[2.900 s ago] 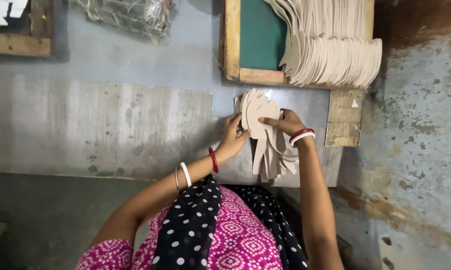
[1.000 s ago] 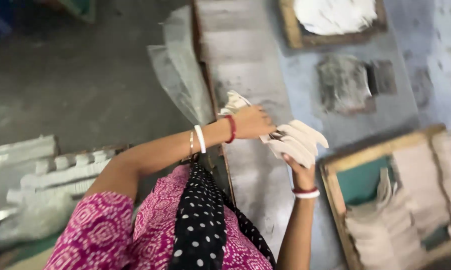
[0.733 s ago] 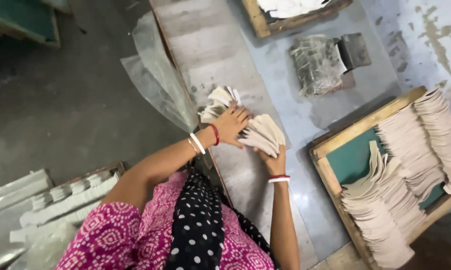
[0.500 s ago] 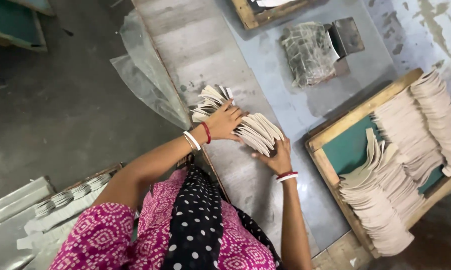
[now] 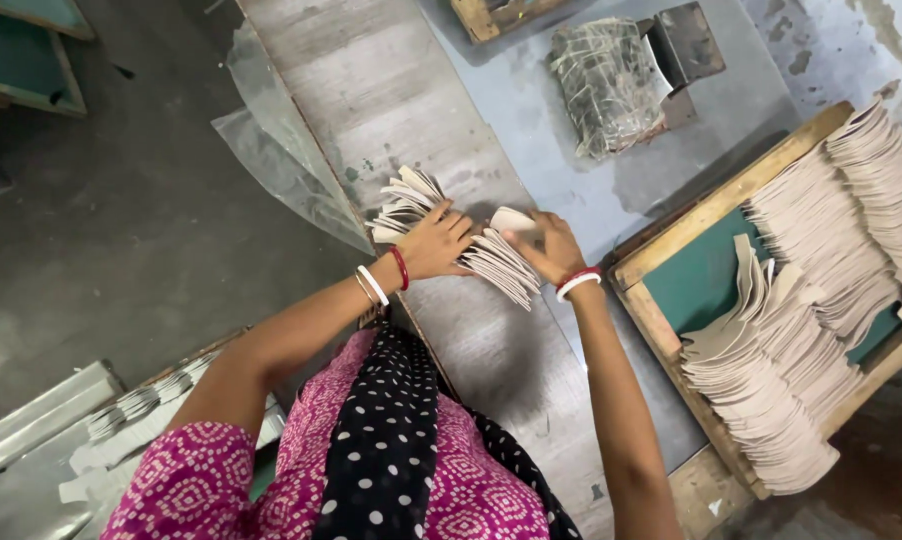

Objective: The person picks up stacks of light-colored, irregularly shaped wooden parts from a table and places them into a wooden tray. They repeatedly gather the parts, align them, and transfer them to the tray, occasionally adjusting the pile.

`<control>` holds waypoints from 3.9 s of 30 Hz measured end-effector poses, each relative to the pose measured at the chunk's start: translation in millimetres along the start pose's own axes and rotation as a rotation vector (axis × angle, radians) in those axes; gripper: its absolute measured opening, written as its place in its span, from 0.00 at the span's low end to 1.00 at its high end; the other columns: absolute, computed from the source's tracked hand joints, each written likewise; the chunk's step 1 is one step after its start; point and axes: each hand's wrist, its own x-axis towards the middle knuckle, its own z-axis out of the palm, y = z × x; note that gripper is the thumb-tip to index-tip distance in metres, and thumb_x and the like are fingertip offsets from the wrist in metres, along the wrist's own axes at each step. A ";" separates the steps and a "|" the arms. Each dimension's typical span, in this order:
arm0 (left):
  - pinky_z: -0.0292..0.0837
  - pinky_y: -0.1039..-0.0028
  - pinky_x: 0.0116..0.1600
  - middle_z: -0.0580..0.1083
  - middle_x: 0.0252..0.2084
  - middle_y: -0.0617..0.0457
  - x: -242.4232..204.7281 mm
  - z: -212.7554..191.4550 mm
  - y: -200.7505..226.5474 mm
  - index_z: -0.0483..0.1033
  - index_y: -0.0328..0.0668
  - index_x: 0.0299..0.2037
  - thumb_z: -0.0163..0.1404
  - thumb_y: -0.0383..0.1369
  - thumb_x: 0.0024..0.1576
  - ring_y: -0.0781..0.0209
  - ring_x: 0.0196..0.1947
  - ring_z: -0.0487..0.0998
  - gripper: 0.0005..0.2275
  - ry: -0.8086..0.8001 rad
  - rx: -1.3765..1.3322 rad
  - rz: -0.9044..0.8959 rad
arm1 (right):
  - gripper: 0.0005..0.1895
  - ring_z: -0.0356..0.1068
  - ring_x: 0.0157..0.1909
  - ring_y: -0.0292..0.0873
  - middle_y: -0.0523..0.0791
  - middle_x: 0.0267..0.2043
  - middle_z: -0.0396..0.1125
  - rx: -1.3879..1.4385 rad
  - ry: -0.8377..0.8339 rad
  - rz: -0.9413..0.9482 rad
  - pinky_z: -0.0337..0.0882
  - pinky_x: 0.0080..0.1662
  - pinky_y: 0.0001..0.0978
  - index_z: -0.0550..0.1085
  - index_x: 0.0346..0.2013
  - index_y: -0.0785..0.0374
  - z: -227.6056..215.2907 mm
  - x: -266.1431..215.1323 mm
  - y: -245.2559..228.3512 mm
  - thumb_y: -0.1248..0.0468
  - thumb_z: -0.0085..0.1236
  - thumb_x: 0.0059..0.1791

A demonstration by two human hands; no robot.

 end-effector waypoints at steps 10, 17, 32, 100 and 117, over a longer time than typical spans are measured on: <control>0.50 0.47 0.72 0.72 0.51 0.45 7.8 -8.1 1.0 0.76 0.40 0.51 0.52 0.62 0.52 0.47 0.58 0.70 0.32 -0.141 -0.066 -0.060 | 0.29 0.69 0.53 0.63 0.58 0.50 0.71 -0.274 0.075 -0.017 0.66 0.56 0.53 0.75 0.48 0.66 11.2 9.9 -11.1 0.43 0.39 0.59; 0.37 0.41 0.75 0.69 0.63 0.38 13.3 -0.9 11.8 0.70 0.36 0.61 0.49 0.63 0.52 0.43 0.69 0.63 0.39 -0.178 0.088 -0.142 | 0.32 0.75 0.41 0.59 0.56 0.38 0.73 -0.086 -0.136 0.123 0.73 0.45 0.49 0.72 0.46 0.64 -13.3 -27.7 -76.1 0.37 0.52 0.49; 0.46 0.45 0.76 0.72 0.55 0.44 -9.6 -12.6 -20.5 0.70 0.37 0.66 0.44 0.62 0.61 0.47 0.61 0.70 0.36 -0.072 -0.065 -0.045 | 0.30 0.74 0.46 0.59 0.52 0.49 0.72 -0.393 0.241 -0.119 0.73 0.46 0.52 0.67 0.58 0.60 26.9 -61.7 -84.4 0.53 0.66 0.45; 0.68 0.61 0.59 0.74 0.49 0.47 -40.3 -26.7 -15.2 0.72 0.39 0.48 0.47 0.32 0.60 0.51 0.55 0.74 0.09 -0.190 0.179 -0.212 | 0.38 0.74 0.45 0.64 0.57 0.41 0.75 -0.315 0.132 0.180 0.72 0.46 0.55 0.67 0.53 0.57 30.3 -47.9 -88.2 0.43 0.70 0.37; 0.33 0.43 0.78 0.54 0.77 0.43 -8.5 -59.0 28.7 0.55 0.34 0.73 0.58 0.49 0.49 0.51 0.79 0.48 0.43 -0.011 0.068 -0.058 | 0.30 0.74 0.41 0.59 0.51 0.46 0.73 -0.505 0.252 -0.125 0.74 0.41 0.54 0.66 0.58 0.54 19.7 -88.4 -103.3 0.54 0.65 0.44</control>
